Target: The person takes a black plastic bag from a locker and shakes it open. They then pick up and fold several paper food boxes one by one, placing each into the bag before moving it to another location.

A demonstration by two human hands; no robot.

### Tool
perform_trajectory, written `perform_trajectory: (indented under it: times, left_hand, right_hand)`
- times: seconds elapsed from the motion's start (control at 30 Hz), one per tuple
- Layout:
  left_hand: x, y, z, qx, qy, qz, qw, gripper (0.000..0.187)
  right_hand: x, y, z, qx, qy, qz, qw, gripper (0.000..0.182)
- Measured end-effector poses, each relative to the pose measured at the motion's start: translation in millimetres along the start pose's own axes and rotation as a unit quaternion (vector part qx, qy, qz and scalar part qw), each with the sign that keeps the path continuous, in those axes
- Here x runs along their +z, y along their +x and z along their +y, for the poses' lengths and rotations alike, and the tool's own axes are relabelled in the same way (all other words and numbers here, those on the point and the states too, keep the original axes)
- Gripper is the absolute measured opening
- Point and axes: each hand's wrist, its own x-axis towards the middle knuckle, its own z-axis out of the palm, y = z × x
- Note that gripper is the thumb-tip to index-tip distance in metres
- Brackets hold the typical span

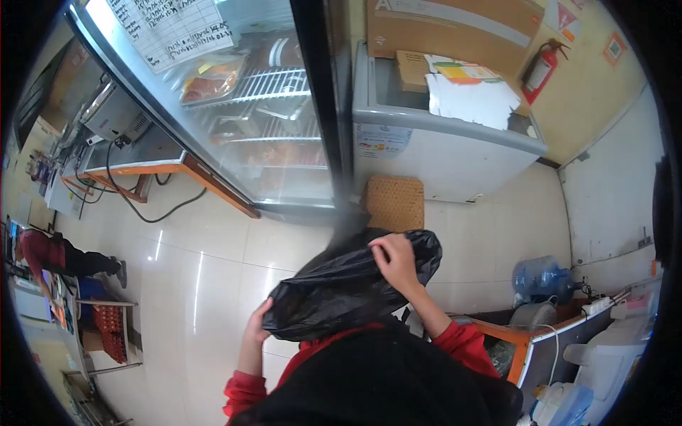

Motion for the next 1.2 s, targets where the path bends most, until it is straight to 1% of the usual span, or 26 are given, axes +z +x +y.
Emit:
perform_trajectory:
  times: [0.03, 0.1, 0.13, 0.17, 0.27, 0.37, 0.4, 0.43, 0.5, 0.53, 0.57, 0.6, 0.63, 0.67, 0.7, 0.73, 0.77, 0.83, 0.87, 0.93, 0.97, 1.0, 1.03, 1.1, 1.13, 1.2]
  left_hand:
    - [-3.7, 10.3, 5.2, 0.009, 0.013, 0.017, 1.0, 0.05]
    - [12.0, 16.3, 22.6, 0.005, 0.027, 0.001, 1.0, 0.05]
    - [15.9, 20.9, 29.8, 0.011, 0.046, -0.013, 0.999, 0.05]
    - [19.1, 25.3, 38.1, 0.021, 0.067, -0.03, 0.997, 0.049]
    - [17.3, 35.7, 54.6, 0.035, 0.079, -0.018, 0.996, 0.05]
    - [19.4, 40.3, 61.2, 0.027, 0.095, -0.022, 0.995, 0.052]
    - [23.9, 43.6, 60.8, 0.034, 0.101, -0.027, 0.994, 0.052]
    - [31.3, 44.9, 61.8, 0.041, 0.104, -0.033, 0.993, 0.052]
    - [44.2, 50.1, 67.3, 0.021, 0.11, -0.033, 0.993, 0.055]
    - [43.6, 56.4, 65.2, 0.016, 0.121, -0.044, 0.992, 0.056]
    - [46.4, 60.4, 65.5, 0.012, 0.133, -0.053, 0.99, 0.057]
    - [51.4, 62.8, 63.1, 0.013, 0.158, -0.039, 0.987, 0.061]
    - [55.8, 62.9, 61.8, 0.035, 0.132, -0.039, 0.99, 0.061]
    - [58.7, 61.6, 59.8, 0.056, 0.106, -0.037, 0.992, 0.062]
    - [60.5, 58.5, 57.7, 0.079, 0.082, -0.034, 0.993, 0.063]
    - [55.5, 51.2, 57.8, 0.109, 0.024, -0.019, 0.994, 0.066]
    - [52.3, 42.6, 59.8, 0.166, -0.029, -0.004, 0.986, 0.067]
    - [44.8, 25.1, 68.9, 0.209, -0.146, -0.046, 0.966, 0.069]
    - [50.3, 18.4, 71.0, 0.239, -0.101, -0.038, 0.965, 0.063]
    - [38.9, 26.1, 54.8, 0.179, -0.004, 0.012, 0.984, 0.057]
    - [47.2, 29.8, 56.0, 0.146, 0.046, 0.037, 0.988, 0.054]
    - [58.7, 32.6, 55.1, 0.111, 0.14, 0.099, 0.979, 0.049]
    - [47.2, 51.8, 46.1, 0.069, 0.239, 0.115, 0.962, 0.049]
    - [52.7, 79.7, 36.1, 0.011, 0.325, 0.172, 0.93, 0.047]
    - [42.8, 94.4, 19.1, 0.057, 0.373, 0.211, 0.902, 0.046]
    - [20.9, 126.6, -8.6, 0.146, 0.464, 0.288, 0.825, 0.047]
  right_hand:
    - [15.6, 11.6, -2.9, -0.003, 0.021, -0.105, 0.994, 0.013]
    - [57.3, 7.4, 10.3, -0.053, -0.042, -0.182, 0.981, 0.018]
    - [70.9, 7.1, 17.2, -0.084, -0.028, -0.206, 0.975, 0.026]
    - [76.7, 9.9, 15.3, -0.097, -0.054, -0.202, 0.973, 0.037]
    - [73.9, 29.0, 8.9, -0.107, -0.094, -0.13, 0.981, 0.05]
    - [56.0, 52.3, -3.0, -0.111, -0.069, -0.066, 0.989, 0.046]
    - [57.9, 51.8, 4.3, -0.132, -0.053, -0.064, 0.988, 0.038]
    - [64.0, 50.4, 11.7, -0.127, -0.018, -0.132, 0.983, 0.036]
    - [70.7, 46.1, 25.9, -0.115, 0.048, -0.273, 0.954, 0.032]
    - [74.5, 48.4, 22.9, -0.112, 0.028, -0.318, 0.941, 0.035]
    - [81.9, 47.3, 27.9, -0.094, -0.016, -0.334, 0.938, 0.039]
    - [92.7, 46.2, 38.8, -0.079, -0.06, -0.347, 0.933, 0.042]
    - [98.2, 46.9, 44.6, -0.066, -0.104, -0.358, 0.925, 0.046]
    - [97.8, 63.8, 43.8, 0.013, -0.228, -0.497, 0.837, 0.065]
    - [100.5, 68.3, 56.0, 0.008, -0.28, -0.474, 0.835, 0.074]
    - [104.5, 75.6, 78.3, 0.002, -0.329, -0.447, 0.832, 0.083]
    - [104.6, 90.1, 118.4, 0.0, -0.317, -0.487, 0.814, 0.087]
    - [90.4, 120.3, 160.1, 0.039, -0.246, -0.517, 0.819, 0.086]
    - [81.0, 138.7, 172.0, 0.066, -0.205, -0.519, 0.827, 0.086]
    - [70.7, 164.3, 188.9, 0.098, -0.146, -0.51, 0.842, 0.085]
    - [69.3, 170.2, 198.5, 0.109, -0.126, -0.502, 0.849, 0.085]
    - [68.4, 176.0, 209.1, 0.116, -0.115, -0.491, 0.856, 0.085]
    - [70.2, 182.1, 221.7, 0.119, -0.108, -0.479, 0.863, 0.085]
    - [76.0, 189.5, 248.2, 0.122, -0.106, -0.456, 0.875, 0.084]
    - [79.8, 190.9, 262.1, 0.124, -0.107, -0.447, 0.879, 0.084]
    - [83.4, 194.6, 285.7, 0.122, -0.108, -0.434, 0.886, 0.083]
